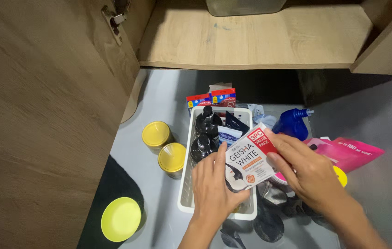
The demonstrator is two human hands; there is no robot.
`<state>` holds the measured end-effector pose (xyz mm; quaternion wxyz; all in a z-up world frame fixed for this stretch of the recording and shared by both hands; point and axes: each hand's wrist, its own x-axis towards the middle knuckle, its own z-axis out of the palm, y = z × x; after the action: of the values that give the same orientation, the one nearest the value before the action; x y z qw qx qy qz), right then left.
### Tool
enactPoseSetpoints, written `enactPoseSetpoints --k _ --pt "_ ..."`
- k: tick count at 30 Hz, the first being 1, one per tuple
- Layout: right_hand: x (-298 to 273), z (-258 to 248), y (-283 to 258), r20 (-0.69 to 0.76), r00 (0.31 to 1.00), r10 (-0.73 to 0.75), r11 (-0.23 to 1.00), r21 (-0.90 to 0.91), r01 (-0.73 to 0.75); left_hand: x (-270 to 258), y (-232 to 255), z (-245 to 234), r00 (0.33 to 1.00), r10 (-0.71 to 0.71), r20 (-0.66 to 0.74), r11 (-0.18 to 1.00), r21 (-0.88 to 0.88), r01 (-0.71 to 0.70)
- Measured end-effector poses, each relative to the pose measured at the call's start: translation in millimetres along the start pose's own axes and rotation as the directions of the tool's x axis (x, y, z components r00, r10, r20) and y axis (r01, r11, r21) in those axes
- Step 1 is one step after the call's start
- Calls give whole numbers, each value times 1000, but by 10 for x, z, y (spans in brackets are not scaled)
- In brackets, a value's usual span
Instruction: The person removes various toiletries and containers from a white plastic basket inside a bathroom cabinet, places them on the floor, and then moves the empty basket out of the cabinet. The person handles bottles, tubes, and small containers one by one.
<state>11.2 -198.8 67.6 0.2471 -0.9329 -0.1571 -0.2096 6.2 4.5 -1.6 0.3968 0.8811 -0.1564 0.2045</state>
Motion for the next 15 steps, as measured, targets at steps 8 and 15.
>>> enactPoseSetpoints --k 8,15 --pt "28 -193 4 41 994 101 928 357 -109 19 39 -156 994 58 87 996 -65 -53" --pt "-39 -575 -1 56 997 51 993 107 -57 -27 98 -185 994 87 69 987 -139 -77"
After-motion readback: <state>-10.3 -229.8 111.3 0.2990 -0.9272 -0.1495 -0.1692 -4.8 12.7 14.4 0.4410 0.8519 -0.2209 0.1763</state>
